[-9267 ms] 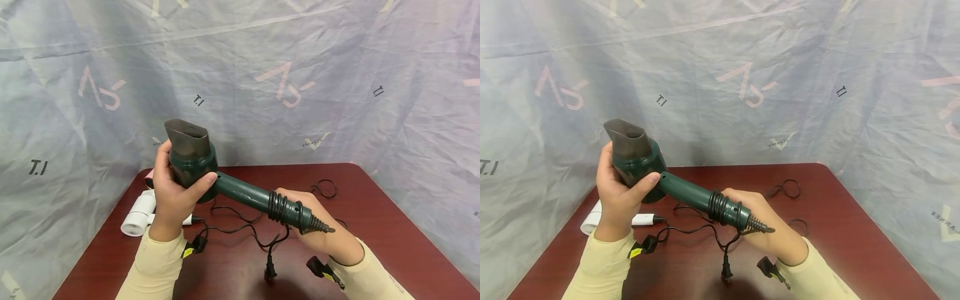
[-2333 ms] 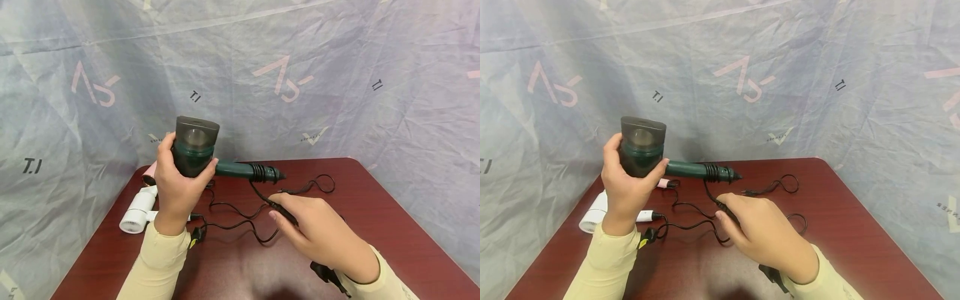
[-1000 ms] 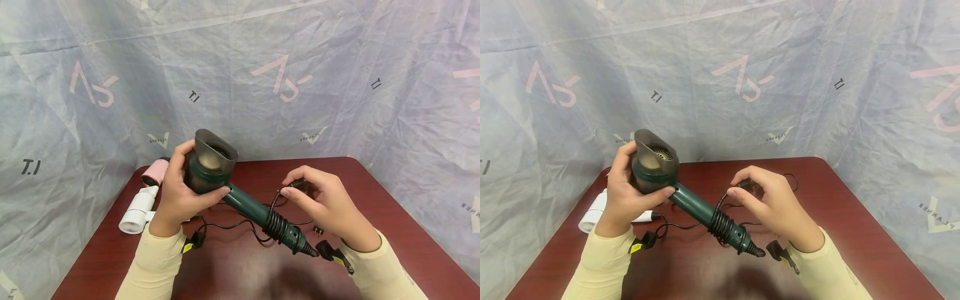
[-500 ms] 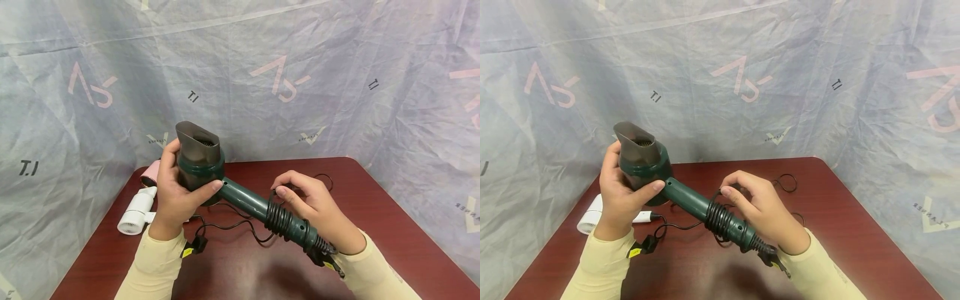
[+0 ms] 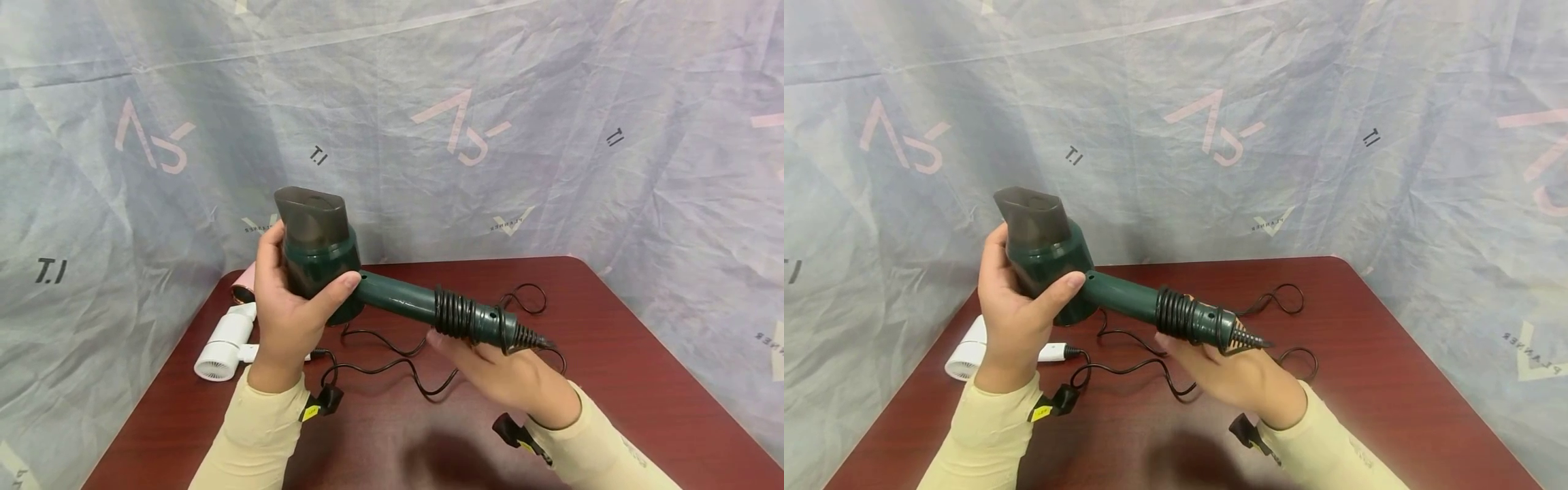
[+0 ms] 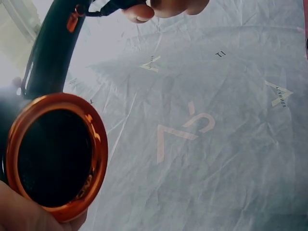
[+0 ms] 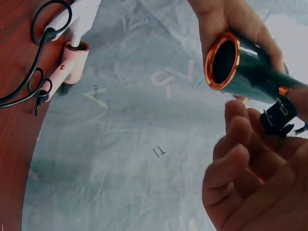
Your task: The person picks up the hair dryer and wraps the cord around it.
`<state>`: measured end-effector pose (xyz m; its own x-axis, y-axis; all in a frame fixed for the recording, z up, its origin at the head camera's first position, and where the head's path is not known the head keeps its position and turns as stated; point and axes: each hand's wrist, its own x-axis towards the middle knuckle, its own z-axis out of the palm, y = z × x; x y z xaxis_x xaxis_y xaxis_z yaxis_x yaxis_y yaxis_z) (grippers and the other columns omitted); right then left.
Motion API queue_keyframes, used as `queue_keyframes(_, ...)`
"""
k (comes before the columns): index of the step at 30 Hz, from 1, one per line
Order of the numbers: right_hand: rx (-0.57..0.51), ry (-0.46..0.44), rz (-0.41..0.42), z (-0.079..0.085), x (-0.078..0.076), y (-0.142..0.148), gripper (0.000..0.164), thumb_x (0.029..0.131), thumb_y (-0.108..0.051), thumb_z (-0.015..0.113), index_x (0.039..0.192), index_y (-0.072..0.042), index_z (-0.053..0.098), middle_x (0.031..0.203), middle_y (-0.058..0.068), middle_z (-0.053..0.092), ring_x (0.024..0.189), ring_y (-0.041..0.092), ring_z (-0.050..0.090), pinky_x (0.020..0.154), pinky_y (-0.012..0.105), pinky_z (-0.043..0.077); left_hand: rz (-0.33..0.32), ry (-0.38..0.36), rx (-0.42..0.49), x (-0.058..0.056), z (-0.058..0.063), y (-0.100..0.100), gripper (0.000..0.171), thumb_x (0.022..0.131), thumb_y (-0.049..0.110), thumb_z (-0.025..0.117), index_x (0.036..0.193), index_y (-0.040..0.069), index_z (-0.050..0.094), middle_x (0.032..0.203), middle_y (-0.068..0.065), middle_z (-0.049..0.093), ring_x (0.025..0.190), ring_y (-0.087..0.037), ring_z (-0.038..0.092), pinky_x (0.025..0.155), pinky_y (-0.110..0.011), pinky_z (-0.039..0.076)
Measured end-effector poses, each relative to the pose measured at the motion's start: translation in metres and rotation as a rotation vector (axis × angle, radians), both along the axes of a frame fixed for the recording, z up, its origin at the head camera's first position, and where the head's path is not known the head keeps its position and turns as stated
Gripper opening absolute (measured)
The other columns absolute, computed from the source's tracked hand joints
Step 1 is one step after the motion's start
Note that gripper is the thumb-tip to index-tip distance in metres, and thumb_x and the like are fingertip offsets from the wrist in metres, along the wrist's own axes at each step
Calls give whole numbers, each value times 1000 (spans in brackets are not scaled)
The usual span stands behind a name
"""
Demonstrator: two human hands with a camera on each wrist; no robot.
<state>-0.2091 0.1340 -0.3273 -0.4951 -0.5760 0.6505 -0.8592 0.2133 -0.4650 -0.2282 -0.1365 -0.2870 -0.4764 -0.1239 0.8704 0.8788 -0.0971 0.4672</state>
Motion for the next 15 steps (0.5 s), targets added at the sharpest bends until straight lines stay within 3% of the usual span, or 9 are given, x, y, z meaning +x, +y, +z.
queue_keyframes(2,74,75,-76,-2,1,-1,15,100,-19,69,114,-19,63,82,-13,55,71,-3,49,61,16,47,12,-21,15,2,1,2,79,76,-1,85,145,2,47,129,-22,58,109,-35,62,90,-36,58)
queue_keyframes(3,71,21,-86,-1,2,-3,22,96,-17,74,113,-23,61,80,-14,53,68,-4,48,57,16,46,17,-32,20,4,2,4,78,76,-2,84,144,2,47,128,-22,58,108,-34,62,89,-36,58)
queue_keyframes(6,126,53,-147,0,2,-6,37,93,-16,76,125,-24,59,90,-14,58,72,-1,52,60,20,49,44,-61,27,10,6,8,76,76,-2,83,143,3,48,125,-19,59,106,-32,63,89,-34,58)
queue_keyframes(9,153,41,-185,1,4,-6,33,96,-17,72,124,-28,58,93,-18,57,69,-2,50,60,18,47,72,-83,33,14,9,11,74,77,-3,83,143,3,49,124,-18,60,106,-29,63,89,-32,58)
queue_keyframes(15,137,75,-217,3,4,-5,12,102,-17,64,112,-24,62,94,-14,58,72,0,49,64,19,45,143,-123,33,12,6,15,76,76,-1,84,143,6,49,125,-16,62,108,-29,64,90,-31,57)
